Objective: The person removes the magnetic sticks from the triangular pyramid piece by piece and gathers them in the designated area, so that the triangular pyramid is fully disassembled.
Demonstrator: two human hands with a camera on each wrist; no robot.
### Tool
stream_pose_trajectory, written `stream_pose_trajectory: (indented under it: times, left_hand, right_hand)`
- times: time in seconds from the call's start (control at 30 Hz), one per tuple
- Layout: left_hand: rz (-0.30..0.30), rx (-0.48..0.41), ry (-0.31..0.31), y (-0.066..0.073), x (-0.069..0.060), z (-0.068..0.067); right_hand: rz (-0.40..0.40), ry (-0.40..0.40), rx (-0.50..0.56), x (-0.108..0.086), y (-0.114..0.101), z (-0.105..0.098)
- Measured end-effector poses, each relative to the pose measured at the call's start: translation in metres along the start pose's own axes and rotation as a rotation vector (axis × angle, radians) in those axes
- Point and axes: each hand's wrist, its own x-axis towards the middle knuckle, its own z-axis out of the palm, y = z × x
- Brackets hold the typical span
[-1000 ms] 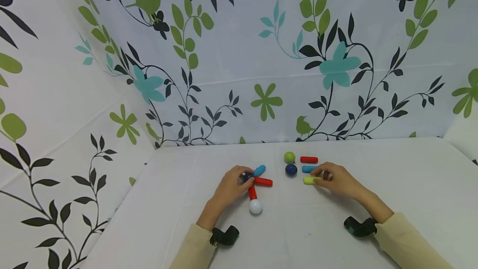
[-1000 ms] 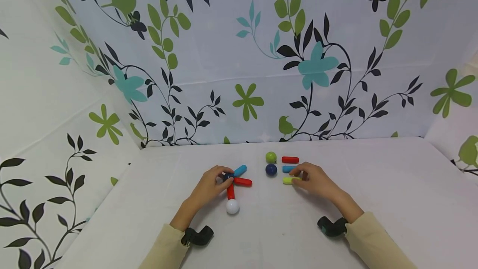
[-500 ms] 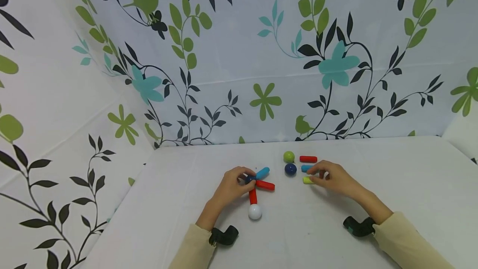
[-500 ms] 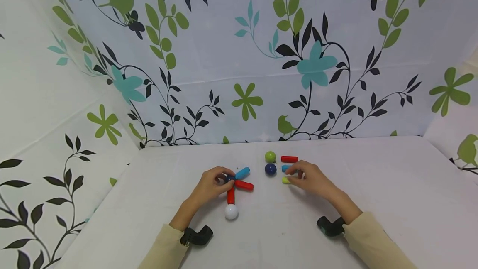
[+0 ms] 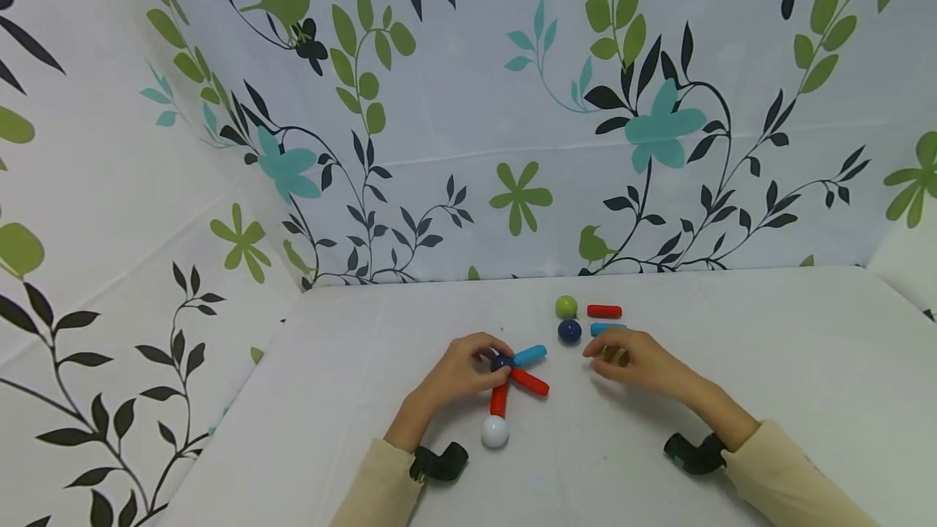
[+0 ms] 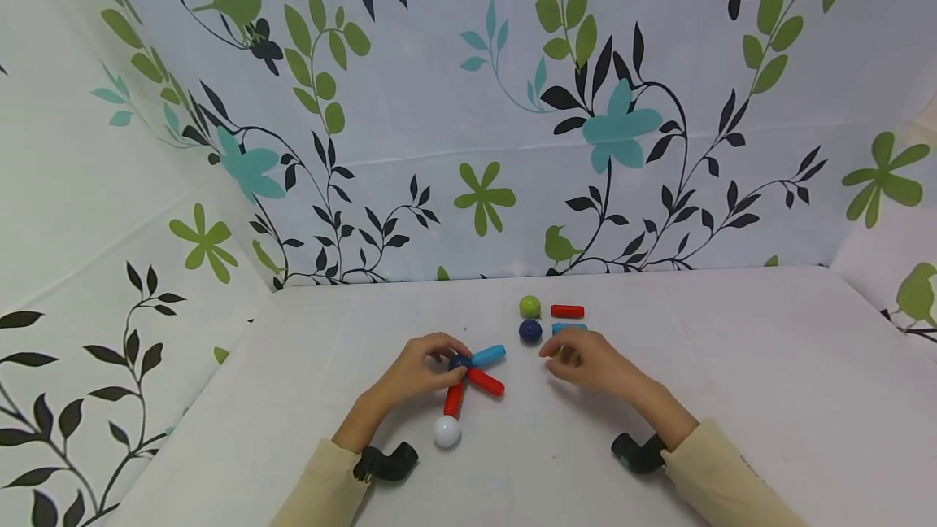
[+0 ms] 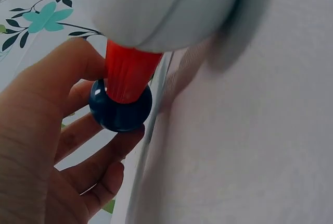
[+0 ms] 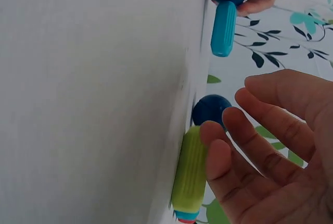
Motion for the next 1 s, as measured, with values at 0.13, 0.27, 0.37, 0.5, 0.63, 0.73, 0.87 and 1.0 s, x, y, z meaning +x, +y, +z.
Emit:
stream_pose_trajectory:
  times: [0.13, 0.27, 0.37, 0.5, 0.63, 0.73, 0.87, 1.0]
  left_hand:
    - [0.040, -0.014, -0.053, 0.000, 0.000, 0.002]
    - [0.077, -0.037, -0.100, 0.000, 0.000, 0.003]
    - [0.099, -0.051, -0.129, 0.001, 0.000, 0.005]
    - [0.102, -0.070, -0.158, 0.004, 0.000, 0.007]
    - [0.040, -0.069, -0.178, 0.006, 0.000, 0.011]
    - [-0.020, -0.061, -0.197, 0.008, 0.000, 0.013]
    - [-0.042, -0.054, -0.219, 0.010, 0.001, 0.016]
    - [-0.027, -0.056, -0.227, 0.011, 0.002, 0.017]
  right_hand:
    - [-0.006, -0.025, 0.000, 0.000, -0.005, 0.004]
    - [-0.017, -0.048, 0.014, 0.002, -0.011, 0.008]
    - [-0.038, -0.070, 0.045, 0.004, -0.015, 0.013]
    - [-0.050, -0.098, 0.081, 0.004, -0.016, 0.022]
    - [-0.040, -0.112, 0.102, 0.003, -0.015, 0.031]
    - [-0.067, -0.098, 0.116, 0.003, -0.014, 0.038]
    - [-0.121, -0.051, 0.111, 0.002, -0.013, 0.044]
    - [-0.094, -0.038, 0.096, 0.000, -0.013, 0.045]
